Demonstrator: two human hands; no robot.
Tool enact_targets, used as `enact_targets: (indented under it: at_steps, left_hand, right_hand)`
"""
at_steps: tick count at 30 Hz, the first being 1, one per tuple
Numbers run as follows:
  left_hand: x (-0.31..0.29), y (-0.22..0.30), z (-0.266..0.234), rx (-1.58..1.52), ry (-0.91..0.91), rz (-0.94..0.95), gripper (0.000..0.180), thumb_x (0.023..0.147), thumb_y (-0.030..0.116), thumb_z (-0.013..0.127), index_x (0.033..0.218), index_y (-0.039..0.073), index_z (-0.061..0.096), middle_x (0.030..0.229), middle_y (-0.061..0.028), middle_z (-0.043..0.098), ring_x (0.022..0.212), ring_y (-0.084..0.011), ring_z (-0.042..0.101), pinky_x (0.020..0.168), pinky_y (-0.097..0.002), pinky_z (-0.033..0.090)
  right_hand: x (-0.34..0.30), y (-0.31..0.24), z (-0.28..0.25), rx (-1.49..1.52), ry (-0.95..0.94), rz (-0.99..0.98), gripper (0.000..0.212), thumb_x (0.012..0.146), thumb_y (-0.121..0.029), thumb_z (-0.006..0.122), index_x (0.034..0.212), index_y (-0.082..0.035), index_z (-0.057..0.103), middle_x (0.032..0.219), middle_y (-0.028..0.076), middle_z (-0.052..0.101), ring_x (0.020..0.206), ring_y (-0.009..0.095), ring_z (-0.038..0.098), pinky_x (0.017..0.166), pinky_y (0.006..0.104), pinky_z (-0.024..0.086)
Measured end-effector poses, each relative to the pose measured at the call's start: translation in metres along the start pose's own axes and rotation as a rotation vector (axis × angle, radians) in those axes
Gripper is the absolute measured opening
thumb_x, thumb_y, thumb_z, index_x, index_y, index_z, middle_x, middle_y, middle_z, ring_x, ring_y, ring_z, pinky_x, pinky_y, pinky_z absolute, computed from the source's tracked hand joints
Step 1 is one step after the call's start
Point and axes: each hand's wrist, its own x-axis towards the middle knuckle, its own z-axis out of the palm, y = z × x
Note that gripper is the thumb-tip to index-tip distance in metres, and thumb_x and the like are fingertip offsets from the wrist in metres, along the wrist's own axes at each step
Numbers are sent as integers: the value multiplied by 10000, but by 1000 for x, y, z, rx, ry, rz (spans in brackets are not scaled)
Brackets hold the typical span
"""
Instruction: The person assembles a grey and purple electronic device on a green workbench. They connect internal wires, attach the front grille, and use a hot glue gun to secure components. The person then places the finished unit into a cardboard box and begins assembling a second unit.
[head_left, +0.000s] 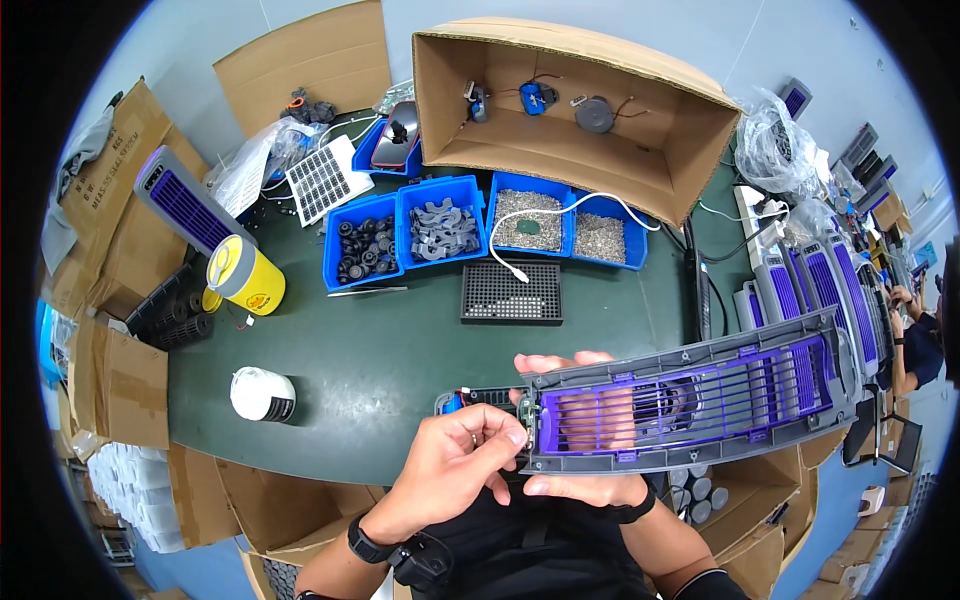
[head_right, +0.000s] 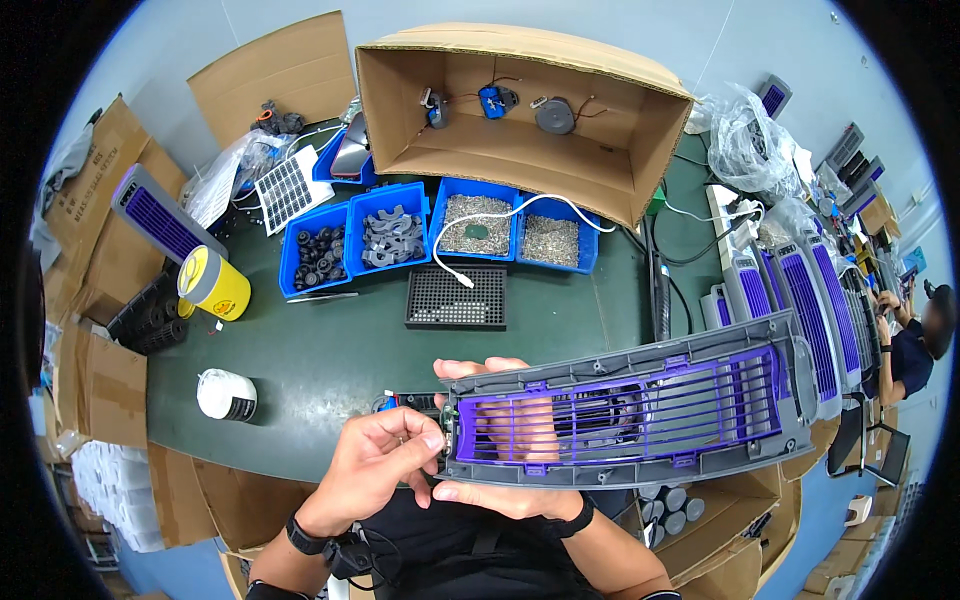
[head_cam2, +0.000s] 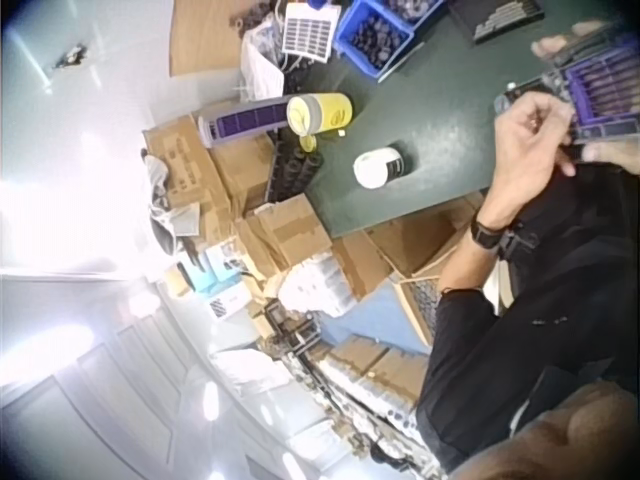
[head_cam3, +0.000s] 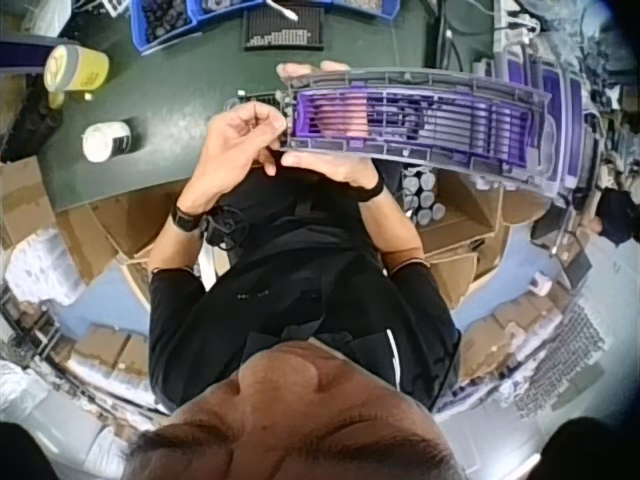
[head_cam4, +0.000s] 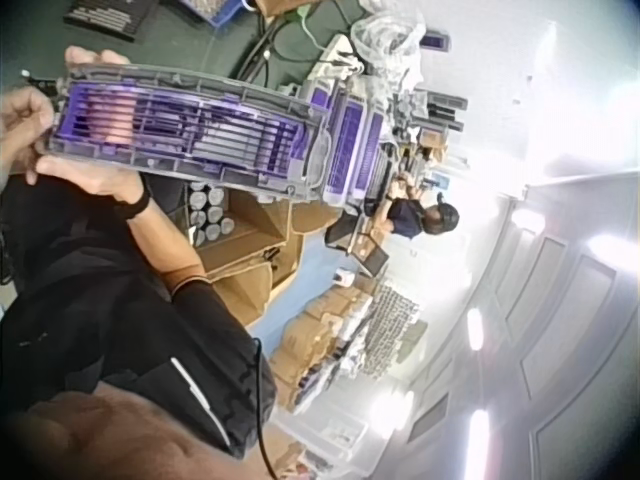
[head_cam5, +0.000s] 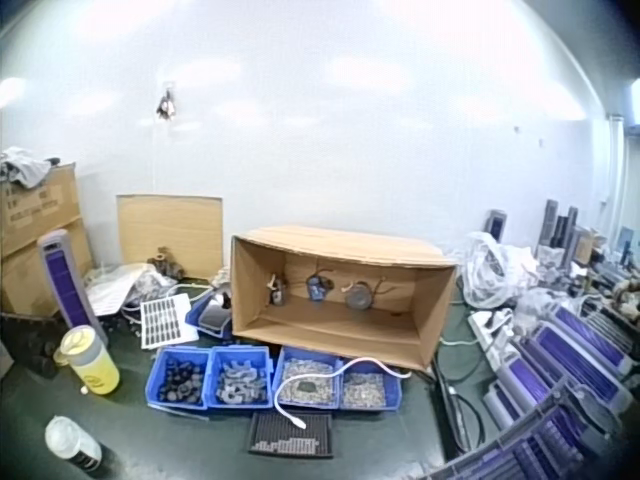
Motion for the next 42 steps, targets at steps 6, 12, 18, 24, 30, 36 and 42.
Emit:
enact_targets:
  at_steps: [6, 12, 18, 24, 30, 36, 42]
  left_hand:
    - [-2, -1, -5, 101, -13, -8, 135, 1033, 98, 699, 1067, -30, 675, 947, -66, 688, 806, -113, 682, 611, -290, 630]
    - [-5, -1, -1, 25, 21, 69, 153, 1028, 83, 702, 1143, 11, 630, 1062, -47, 691, 962, -120, 692, 784, -320, 661]
    - [-3, -8, -3, -139, 33, 17, 139, 1016, 29, 698, 1131, 33, 620, 1068, -52, 706, 987, -125, 710, 825, -317, 657]
    - [-1, -12, 0, -203, 57, 25, 137, 1006, 0, 696, 1103, 45, 610, 1025, -60, 723, 942, -122, 717, 829, -320, 654]
    - [0, -13, 3, -226, 71, 67, 170, 987, -23, 712, 1062, 66, 588, 1014, -72, 726, 903, -121, 714, 785, -291, 630]
    - [3, -17, 1, -194, 56, 114, 231, 976, -40, 720, 1094, 79, 562, 989, -91, 733, 872, -138, 714, 744, -293, 614]
    - [3, -16, -2, -252, 20, 56, 272, 992, 14, 731, 1186, 64, 547, 1081, -107, 735, 987, -157, 727, 829, -325, 649]
  right_hand:
    - [-2, -2, 0, -26, -30, 5, 1204, 685, -182, 1024, 1583, -145, 223, 1532, 240, 476, 1488, 441, 428, 1175, 584, 449]
    - [0, 3, -1, -50, -47, -92, 1153, 711, -158, 1007, 1585, -119, 256, 1546, 251, 473, 1497, 407, 431, 1176, 535, 451]
    - [-1, 1, 0, -80, -33, -95, 1162, 701, -153, 1013, 1577, -108, 251, 1549, 264, 460, 1494, 408, 437, 1179, 532, 449]
    - [-2, 2, 1, -71, -10, -89, 1152, 708, -159, 1011, 1571, -95, 250, 1550, 268, 455, 1496, 405, 434, 1181, 530, 447]
    - [-2, 2, 1, -74, -11, -90, 1149, 708, -151, 1010, 1570, -97, 253, 1551, 260, 458, 1493, 402, 439, 1175, 525, 456]
    - [-4, 4, -1, -78, -28, -115, 1138, 705, -137, 1011, 1564, -104, 264, 1548, 257, 465, 1493, 395, 439, 1178, 524, 452]
    - [-5, 4, -1, -57, -7, -78, 1141, 705, -149, 1011, 1565, -105, 262, 1553, 260, 462, 1493, 392, 439, 1179, 526, 450]
